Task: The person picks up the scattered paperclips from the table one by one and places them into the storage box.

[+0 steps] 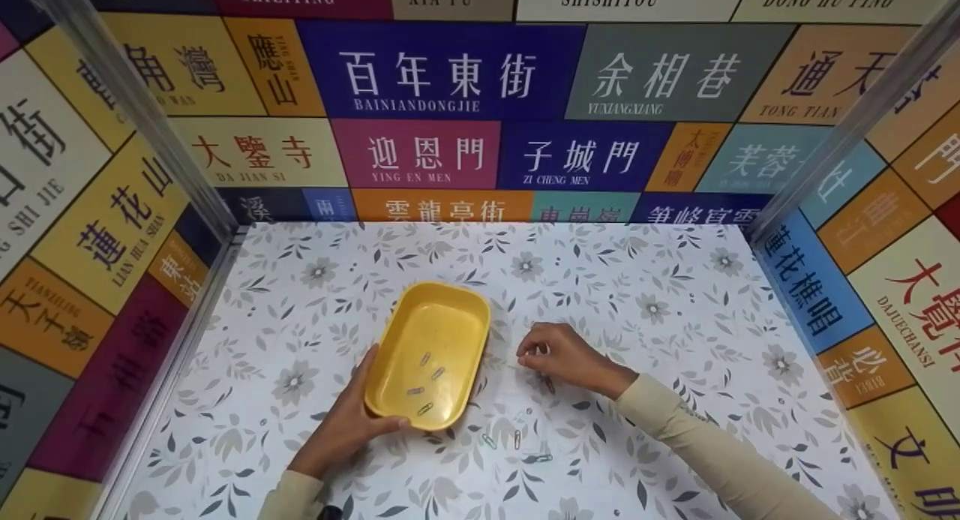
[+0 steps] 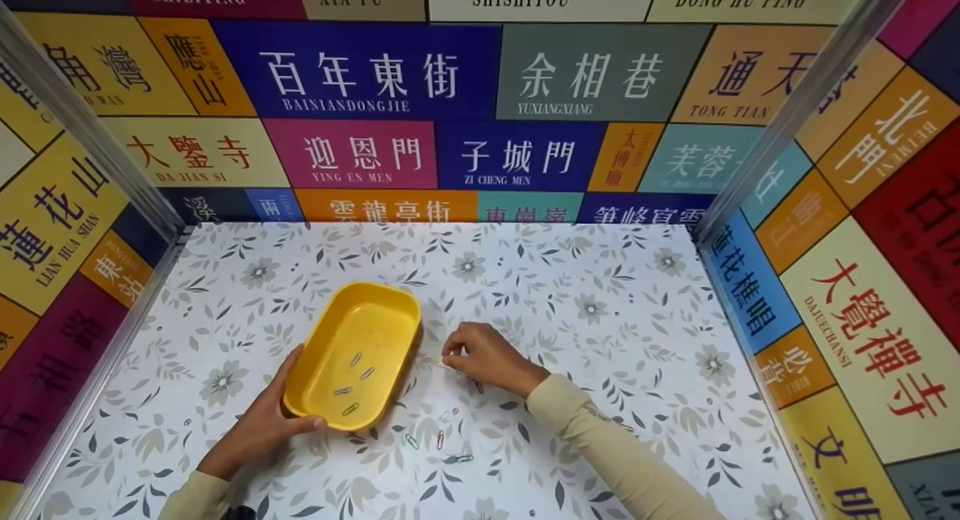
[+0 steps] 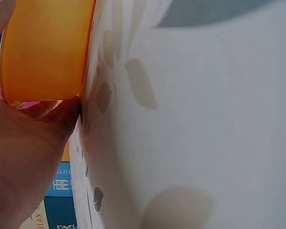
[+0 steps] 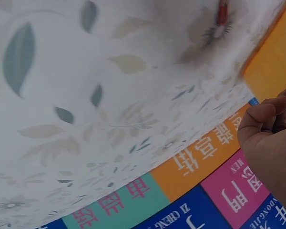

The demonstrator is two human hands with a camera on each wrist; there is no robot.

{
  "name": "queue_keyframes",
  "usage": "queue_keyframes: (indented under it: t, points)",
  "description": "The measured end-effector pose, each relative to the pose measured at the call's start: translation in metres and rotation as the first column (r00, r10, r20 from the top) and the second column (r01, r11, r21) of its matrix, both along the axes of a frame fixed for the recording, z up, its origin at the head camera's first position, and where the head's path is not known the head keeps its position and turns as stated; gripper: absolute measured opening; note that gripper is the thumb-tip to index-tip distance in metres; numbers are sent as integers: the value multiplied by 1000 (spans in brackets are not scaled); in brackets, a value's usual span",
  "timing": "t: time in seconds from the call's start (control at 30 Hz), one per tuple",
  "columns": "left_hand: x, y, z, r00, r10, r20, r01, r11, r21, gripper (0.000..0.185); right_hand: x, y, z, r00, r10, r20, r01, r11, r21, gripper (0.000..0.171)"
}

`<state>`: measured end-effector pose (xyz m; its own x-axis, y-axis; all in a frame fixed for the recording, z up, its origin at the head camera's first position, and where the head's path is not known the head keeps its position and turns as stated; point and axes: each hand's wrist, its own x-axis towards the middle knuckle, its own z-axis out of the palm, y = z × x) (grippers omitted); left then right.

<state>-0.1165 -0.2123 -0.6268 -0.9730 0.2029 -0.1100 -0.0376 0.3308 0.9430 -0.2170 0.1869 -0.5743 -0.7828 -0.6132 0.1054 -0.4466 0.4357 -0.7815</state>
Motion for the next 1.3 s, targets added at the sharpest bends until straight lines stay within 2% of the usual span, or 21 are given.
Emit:
queue_keyframes:
  t: [0.23, 0.6, 0.87, 1.0, 1.17, 1.3]
  points:
    - [1, 0, 2, 1000, 12, 19, -11, 1000, -15, 143, 5, 19, -17, 998, -63, -20, 64, 998, 14, 6]
    - [1, -1, 4, 1000, -3, 10, 3, 1000, -4, 141, 25, 41, -42, 985, -166, 37, 166, 986, 5, 6]
    - [1, -1, 4, 1000, -3, 14, 3, 1000, -10, 140, 32, 47, -51, 986, -164, 19, 164, 986, -6, 5]
    - [2, -1, 4, 999, 7, 34, -6, 1000, -21, 142, 33, 49, -53, 987, -156, 23, 157, 987, -29, 5]
    - [2, -1, 4, 999, 2, 38, -1, 1000, -12, 143, 32, 50, -57, 990, -143, -16, 143, 989, -31, 8]
    - [2, -2, 4, 999, 1, 33, 0, 1000, -18, 143, 32, 51, -58, 991, -136, -3, 136, 990, -26, 12]
